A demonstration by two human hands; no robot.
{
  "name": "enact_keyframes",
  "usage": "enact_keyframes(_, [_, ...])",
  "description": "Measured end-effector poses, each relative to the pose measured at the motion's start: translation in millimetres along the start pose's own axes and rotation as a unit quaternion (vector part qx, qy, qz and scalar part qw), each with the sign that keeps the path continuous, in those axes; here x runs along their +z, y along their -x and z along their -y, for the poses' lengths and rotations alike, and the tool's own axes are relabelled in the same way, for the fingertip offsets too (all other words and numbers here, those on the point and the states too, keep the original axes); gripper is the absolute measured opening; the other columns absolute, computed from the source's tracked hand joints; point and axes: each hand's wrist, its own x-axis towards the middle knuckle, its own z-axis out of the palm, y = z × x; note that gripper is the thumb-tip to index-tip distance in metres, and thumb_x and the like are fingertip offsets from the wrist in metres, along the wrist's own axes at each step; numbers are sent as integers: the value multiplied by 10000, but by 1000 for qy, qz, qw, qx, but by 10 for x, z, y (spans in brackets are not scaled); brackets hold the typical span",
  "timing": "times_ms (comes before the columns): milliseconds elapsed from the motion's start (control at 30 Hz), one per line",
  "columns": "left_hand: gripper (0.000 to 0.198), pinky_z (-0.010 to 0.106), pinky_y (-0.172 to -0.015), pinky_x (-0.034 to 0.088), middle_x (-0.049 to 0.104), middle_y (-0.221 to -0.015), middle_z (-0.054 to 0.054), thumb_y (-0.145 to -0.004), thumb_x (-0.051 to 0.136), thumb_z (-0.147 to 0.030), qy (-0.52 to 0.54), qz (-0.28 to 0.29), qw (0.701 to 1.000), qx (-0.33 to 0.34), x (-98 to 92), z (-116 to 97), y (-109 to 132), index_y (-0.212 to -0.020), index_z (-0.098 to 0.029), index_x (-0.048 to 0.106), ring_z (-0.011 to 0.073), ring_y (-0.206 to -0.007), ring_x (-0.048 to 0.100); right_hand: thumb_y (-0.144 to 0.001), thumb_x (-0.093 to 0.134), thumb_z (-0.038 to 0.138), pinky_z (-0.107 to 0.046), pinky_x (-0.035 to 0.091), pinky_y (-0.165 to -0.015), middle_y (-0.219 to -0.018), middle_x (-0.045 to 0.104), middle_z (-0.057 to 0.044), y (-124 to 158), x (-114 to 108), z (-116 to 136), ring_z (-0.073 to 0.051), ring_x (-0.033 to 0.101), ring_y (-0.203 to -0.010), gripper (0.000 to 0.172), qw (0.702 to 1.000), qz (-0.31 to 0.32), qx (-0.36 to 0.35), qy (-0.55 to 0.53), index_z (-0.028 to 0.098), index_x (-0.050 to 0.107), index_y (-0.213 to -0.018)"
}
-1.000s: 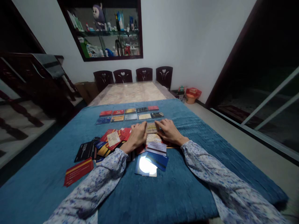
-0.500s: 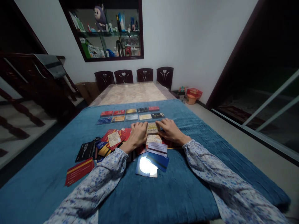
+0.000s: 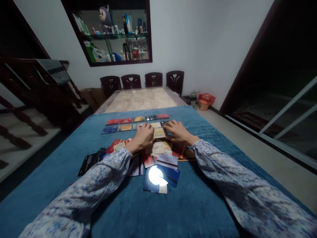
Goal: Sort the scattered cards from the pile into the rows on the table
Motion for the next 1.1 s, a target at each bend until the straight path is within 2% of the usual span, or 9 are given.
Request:
enact_keyframes(300, [208, 562, -957, 381, 567, -1257, 160, -811, 623, -187, -1, 18, 1000, -12, -6, 260, -295, -1018, -170, 626, 364, -1276, 406, -893, 623, 305, -398, 403, -880, -1321, 582, -135, -347, -116, -70, -310, 423, -1217, 263, 1000, 28, 3, -6, 215, 649, -1138])
enact_keyframes(567, [158, 545, -954, 387, 581, -1243, 144, -796, 592, -156, 20, 33, 999, -29, 42, 417, -513, -944, -175, 644, 352, -1227, 437, -873, 621, 289, -470, 443, -905, -1347, 589, -124, -661, -56, -141, -341, 426, -1225, 303, 998, 54, 20, -10, 234, 672, -1167])
enact_keyframes(867, [168, 573, -954, 401, 598, -1249, 154, -791, 594, -204, 54, 45, 996, -46, 288, 571, -781, -942, -183, 664, 385, -1249, 434, -838, 631, 291, -537, 455, -929, -1347, 604, -119, -906, 64, -254, -359, 448, -1205, 311, 996, 80, 30, -19, 264, 714, -1137])
enact_keyframes(1100, [85, 549, -967, 413, 620, -1235, 137, -776, 651, -224, 69, 66, 994, -50, 371, 646, -862, -852, -185, 659, 391, -1295, 417, -826, 664, 316, -529, 447, -948, -1352, 616, -113, -1000, 155, -285, -366, 440, -1248, 267, 994, 102, 32, -27, 253, 741, -1073])
